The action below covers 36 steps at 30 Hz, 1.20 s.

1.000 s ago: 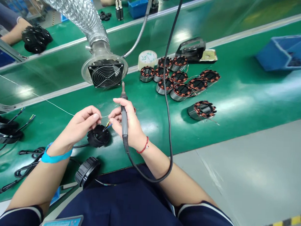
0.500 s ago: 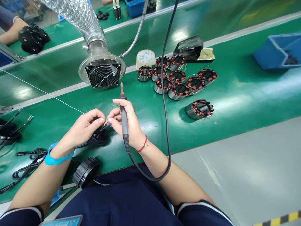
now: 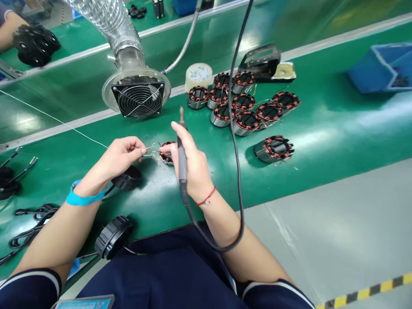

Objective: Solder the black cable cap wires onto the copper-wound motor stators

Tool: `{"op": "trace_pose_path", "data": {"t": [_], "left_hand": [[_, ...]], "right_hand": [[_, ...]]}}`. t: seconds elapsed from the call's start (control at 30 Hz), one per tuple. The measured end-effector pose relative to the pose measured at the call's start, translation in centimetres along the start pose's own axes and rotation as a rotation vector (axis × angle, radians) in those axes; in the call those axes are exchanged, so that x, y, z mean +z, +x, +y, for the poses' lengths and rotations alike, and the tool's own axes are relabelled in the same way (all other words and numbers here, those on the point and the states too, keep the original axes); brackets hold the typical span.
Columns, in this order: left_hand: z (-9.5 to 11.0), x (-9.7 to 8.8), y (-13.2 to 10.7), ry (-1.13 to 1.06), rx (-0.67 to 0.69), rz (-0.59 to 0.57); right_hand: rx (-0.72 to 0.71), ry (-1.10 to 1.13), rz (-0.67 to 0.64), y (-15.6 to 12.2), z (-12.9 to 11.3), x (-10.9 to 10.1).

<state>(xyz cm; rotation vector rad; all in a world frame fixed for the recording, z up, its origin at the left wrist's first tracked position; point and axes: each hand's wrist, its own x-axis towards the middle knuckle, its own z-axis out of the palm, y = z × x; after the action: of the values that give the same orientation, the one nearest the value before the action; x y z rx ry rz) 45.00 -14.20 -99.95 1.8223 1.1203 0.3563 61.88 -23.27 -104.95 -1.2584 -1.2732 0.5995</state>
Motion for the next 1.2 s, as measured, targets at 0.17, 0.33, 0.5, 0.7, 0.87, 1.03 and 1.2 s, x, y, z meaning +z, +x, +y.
{"op": "trace_pose_path", "data": {"t": [0.17,0.33,0.5,0.7,0.87,1.03,1.2], "left_hand": [[-0.2,0.0,1.4,0.018,-0.062,-0.048],[0.0,0.0,1.5,-0.025,-0.104,-0.056],[-0.1,0.0,1.6,-0.027,-0.099,-0.066],[-0.2,0.1,1.8,-0.016,-0.094,-0.065],[-0.3,0.1,1.9,-0.012,-0.086,-0.063],[-0.2,0.0,2.1,-0.021,-0.086,-0.067],[-0.4,0.0,2.2,-0.026,-0.090,-0.069]], "right_hand": [[-0.161,-0.136,0.169,-0.7,0.1,-1.5],[-0.245,-0.087,0.281,-2.2,1.4,-1.0],[-0.259,-0.097,0.305,-2.5,1.9,-1.1],[-0.262,-0.134,0.293,-2.3,1.5,-1.1],[-0.248,-0.130,0.255,-2.5,1.5,-1.1],[-0.261,-0.129,0.254,-2.3,1.6,-1.1],[-0.259,-0.085,0.257,-2.3,1.6,-1.0]]}}
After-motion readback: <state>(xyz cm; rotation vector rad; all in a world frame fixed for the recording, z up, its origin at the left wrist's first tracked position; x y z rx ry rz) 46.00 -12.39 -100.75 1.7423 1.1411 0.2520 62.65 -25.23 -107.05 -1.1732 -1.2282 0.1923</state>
